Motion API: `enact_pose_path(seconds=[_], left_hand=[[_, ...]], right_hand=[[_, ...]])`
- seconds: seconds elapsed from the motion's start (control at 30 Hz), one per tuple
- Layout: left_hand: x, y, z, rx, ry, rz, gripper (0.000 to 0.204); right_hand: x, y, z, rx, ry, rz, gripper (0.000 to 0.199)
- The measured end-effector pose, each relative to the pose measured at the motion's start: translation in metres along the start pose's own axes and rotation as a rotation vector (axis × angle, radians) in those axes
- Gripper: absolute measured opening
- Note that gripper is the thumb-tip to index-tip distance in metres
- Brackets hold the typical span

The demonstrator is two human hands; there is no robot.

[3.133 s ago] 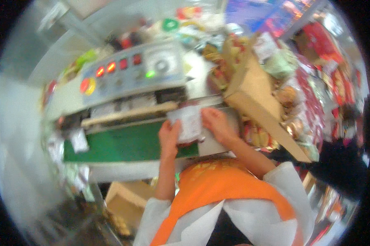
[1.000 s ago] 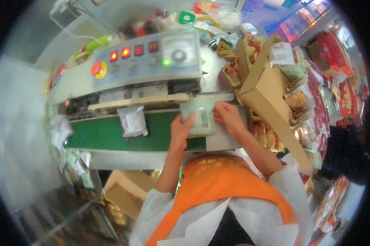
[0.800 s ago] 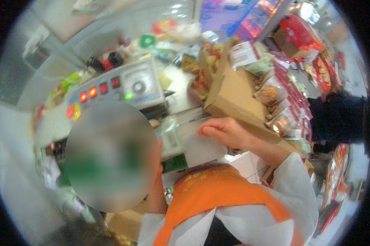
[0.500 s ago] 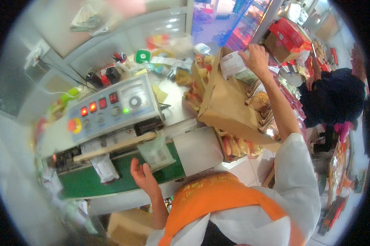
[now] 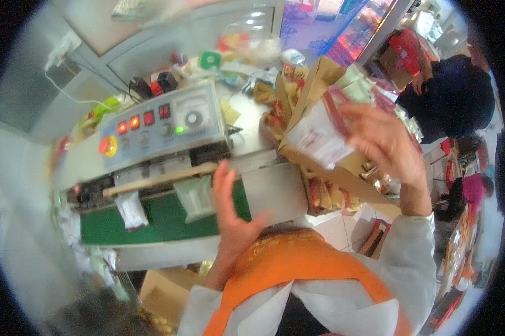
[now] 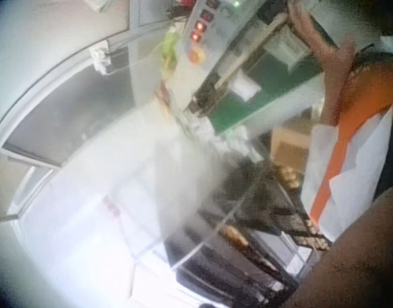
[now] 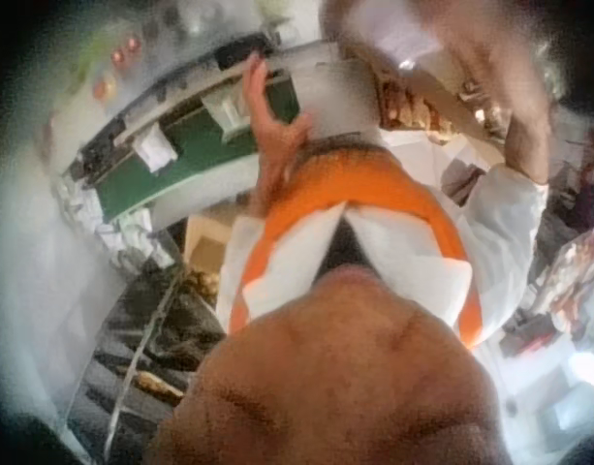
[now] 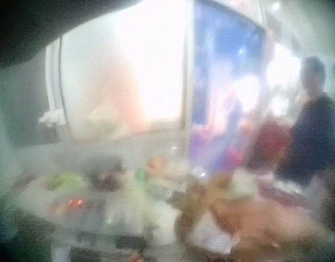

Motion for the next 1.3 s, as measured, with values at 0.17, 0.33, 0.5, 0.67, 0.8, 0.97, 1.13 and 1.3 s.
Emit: enact_pose_path(seconds=[0.17, 0.33, 0.5, 0.67, 0.8, 0.97, 1.13, 1.3], left_hand=[[-0.002, 0.01, 0.033, -0.729, -0.308, -0.559, 0.064], [-0.034, -0.01, 0.034, -0.788, -0.072, -0.747, 0.044], [-0.043, -0.035, 0.029, -0.537, -0.01, -0.793, 0.032], [-0.053, -0.065, 0.034, -0.453, 0.122, -0.92, 0.031], [-0.059, -0.09, 0.032, -0.506, 0.213, -1.046, 0.035], [-0.071, -0.117, 0.025, -0.471, 0.23, -1.048, 0.038], [-0.066, -0.124, 0.014, -0.443, 0.27, -1.06, 0.039], [-0.061, -0.118, -0.002, -0.328, 0.287, -1.092, 0.039]], right_hand=[[-0.018, -0.021, 0.052, 0.095, -0.116, -0.127, 0.014], [-0.029, -0.01, 0.112, 0.577, 0.162, 0.235, 0.033], [-0.043, 0.012, 0.189, 1.28, 0.003, 0.761, 0.038], [-0.031, 0.033, 0.24, 1.413, 0.062, 1.016, 0.021], [-0.021, 0.041, 0.273, 1.423, 0.095, 1.116, 0.023], [-0.005, 0.042, 0.296, 1.446, 0.073, 1.112, 0.025], [-0.005, 0.045, 0.291, 1.359, -0.078, 1.105, 0.024], [-0.023, 0.029, 0.195, 0.866, -0.325, 0.739, 0.025]])
Point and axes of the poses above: each hand's wrist, its own x-axis towards the middle knuckle, its own z-axis out of the palm, y = z × x, the point moved 2 cm from there along x, towards the middle knuckle, and after that the axes turned 11 degrees about z, right-handed, at the moved point
